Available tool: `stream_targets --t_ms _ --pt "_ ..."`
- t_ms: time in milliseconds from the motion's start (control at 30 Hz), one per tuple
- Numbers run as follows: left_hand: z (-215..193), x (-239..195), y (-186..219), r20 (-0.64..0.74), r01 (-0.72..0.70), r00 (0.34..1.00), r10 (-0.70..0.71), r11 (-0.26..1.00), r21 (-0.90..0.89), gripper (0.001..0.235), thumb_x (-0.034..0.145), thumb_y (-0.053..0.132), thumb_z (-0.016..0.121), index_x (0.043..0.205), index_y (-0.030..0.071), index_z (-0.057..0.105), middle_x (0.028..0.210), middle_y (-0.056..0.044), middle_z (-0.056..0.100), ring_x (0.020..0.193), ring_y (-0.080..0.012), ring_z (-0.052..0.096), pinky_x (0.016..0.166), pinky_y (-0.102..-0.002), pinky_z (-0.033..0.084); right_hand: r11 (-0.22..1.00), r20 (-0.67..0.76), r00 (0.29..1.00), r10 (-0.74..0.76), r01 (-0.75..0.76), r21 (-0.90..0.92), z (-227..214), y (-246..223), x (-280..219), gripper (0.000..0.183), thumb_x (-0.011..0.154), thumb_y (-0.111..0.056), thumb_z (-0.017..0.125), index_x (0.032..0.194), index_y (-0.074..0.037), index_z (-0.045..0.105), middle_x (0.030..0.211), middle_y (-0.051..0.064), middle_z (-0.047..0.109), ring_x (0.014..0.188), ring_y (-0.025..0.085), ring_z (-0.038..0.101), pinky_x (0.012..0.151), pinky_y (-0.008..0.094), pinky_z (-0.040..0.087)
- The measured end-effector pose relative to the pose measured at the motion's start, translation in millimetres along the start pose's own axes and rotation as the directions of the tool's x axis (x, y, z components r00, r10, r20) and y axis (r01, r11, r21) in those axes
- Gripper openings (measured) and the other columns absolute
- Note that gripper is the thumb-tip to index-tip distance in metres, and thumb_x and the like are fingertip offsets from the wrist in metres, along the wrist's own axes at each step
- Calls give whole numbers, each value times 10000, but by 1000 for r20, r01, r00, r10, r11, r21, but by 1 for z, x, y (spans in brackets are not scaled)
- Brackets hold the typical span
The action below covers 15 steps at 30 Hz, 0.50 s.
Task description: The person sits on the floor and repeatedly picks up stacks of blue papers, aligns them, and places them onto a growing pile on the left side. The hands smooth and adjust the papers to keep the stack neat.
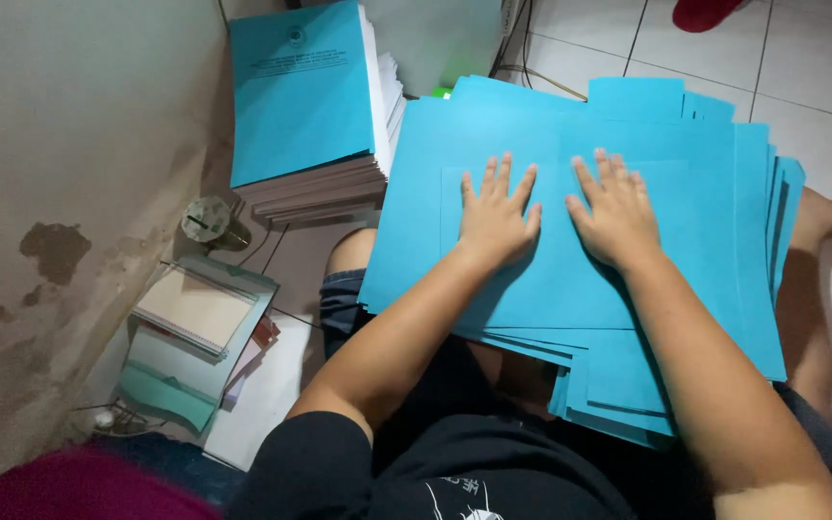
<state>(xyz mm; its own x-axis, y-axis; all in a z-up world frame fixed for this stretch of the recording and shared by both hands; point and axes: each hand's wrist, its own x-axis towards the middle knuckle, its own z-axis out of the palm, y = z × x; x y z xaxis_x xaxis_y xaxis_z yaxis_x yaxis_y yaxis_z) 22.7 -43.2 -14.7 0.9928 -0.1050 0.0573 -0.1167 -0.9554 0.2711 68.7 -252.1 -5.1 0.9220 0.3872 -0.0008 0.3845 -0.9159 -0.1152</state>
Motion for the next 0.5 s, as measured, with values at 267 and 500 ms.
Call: stream_targets --t_ms 267,500 --pt "8 -2 -53 -105 162 983 -152 982 93 675 1052 436 326 1625 94 225 1702 -173 160 1567 -330 177 1238 -590 125 958 53 961 273 -276 73 -38 61 -56 811 1034 -507 278 1646 -16 73 1733 158 46 1598 282 33 1277 456 52" --pt "18 8 -33 -107 4 994 9 993 119 697 1032 551 329 1621 185 251 1662 -292 177 1552 -456 132 1201 -702 66 975 -31 977 210 -212 -73 2 64 -30 850 1031 -513 273 1621 83 131 1715 253 70 1595 359 7 1266 531 -22"
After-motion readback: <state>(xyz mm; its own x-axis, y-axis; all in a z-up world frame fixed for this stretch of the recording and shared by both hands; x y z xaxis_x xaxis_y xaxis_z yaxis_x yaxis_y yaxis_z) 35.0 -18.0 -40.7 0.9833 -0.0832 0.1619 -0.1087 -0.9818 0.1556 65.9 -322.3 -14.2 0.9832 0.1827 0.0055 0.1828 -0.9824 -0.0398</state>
